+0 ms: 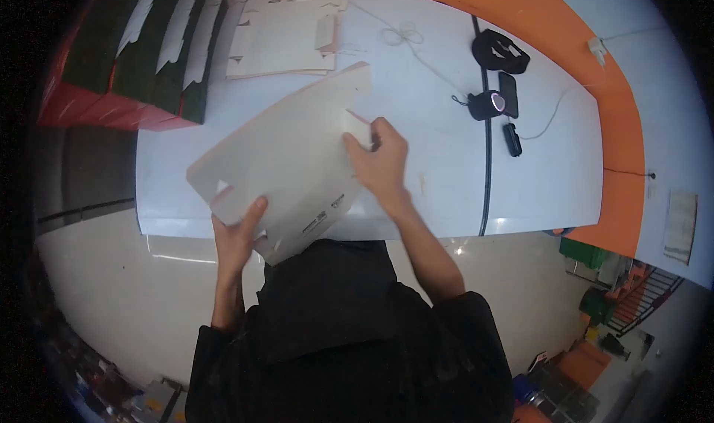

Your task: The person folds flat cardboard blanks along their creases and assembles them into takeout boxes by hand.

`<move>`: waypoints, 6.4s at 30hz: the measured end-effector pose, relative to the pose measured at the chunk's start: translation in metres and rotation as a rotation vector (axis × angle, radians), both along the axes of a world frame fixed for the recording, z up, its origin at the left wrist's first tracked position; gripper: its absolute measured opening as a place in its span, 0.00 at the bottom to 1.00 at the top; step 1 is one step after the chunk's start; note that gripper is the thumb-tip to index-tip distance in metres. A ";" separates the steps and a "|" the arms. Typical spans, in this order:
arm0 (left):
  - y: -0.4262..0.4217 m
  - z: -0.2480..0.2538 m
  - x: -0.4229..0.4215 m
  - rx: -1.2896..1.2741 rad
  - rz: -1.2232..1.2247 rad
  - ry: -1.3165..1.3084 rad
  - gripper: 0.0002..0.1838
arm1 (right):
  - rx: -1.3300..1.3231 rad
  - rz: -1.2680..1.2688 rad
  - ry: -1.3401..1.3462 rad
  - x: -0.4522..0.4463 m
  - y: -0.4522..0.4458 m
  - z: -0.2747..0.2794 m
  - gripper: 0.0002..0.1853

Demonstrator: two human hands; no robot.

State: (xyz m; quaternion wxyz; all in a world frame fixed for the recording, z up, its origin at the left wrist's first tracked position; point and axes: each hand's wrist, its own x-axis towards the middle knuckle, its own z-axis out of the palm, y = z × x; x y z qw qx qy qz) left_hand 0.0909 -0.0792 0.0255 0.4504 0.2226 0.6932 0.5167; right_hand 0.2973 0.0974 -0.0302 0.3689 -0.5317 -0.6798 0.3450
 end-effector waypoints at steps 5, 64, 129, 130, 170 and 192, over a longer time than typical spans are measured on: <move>-0.014 0.013 0.044 0.056 -0.025 -0.064 0.18 | 0.433 -0.160 0.146 -0.050 -0.008 -0.002 0.15; 0.050 -0.095 0.001 0.157 0.412 -0.597 0.31 | 0.128 0.207 0.074 0.015 0.081 0.033 0.25; 0.061 -0.005 -0.031 0.592 -0.830 0.429 0.22 | 0.116 -0.028 0.582 0.078 0.010 -0.040 0.10; 0.062 -0.021 -0.029 0.623 -0.801 0.459 0.21 | 0.076 -0.088 0.608 0.077 0.011 -0.064 0.10; 0.058 -0.164 -0.045 -0.118 -0.067 -0.638 0.11 | -0.403 0.426 -0.016 0.025 0.107 -0.057 0.30; 0.068 -0.184 -0.034 -0.148 -0.116 -0.537 0.16 | -0.607 0.355 -0.205 0.022 0.110 -0.054 0.24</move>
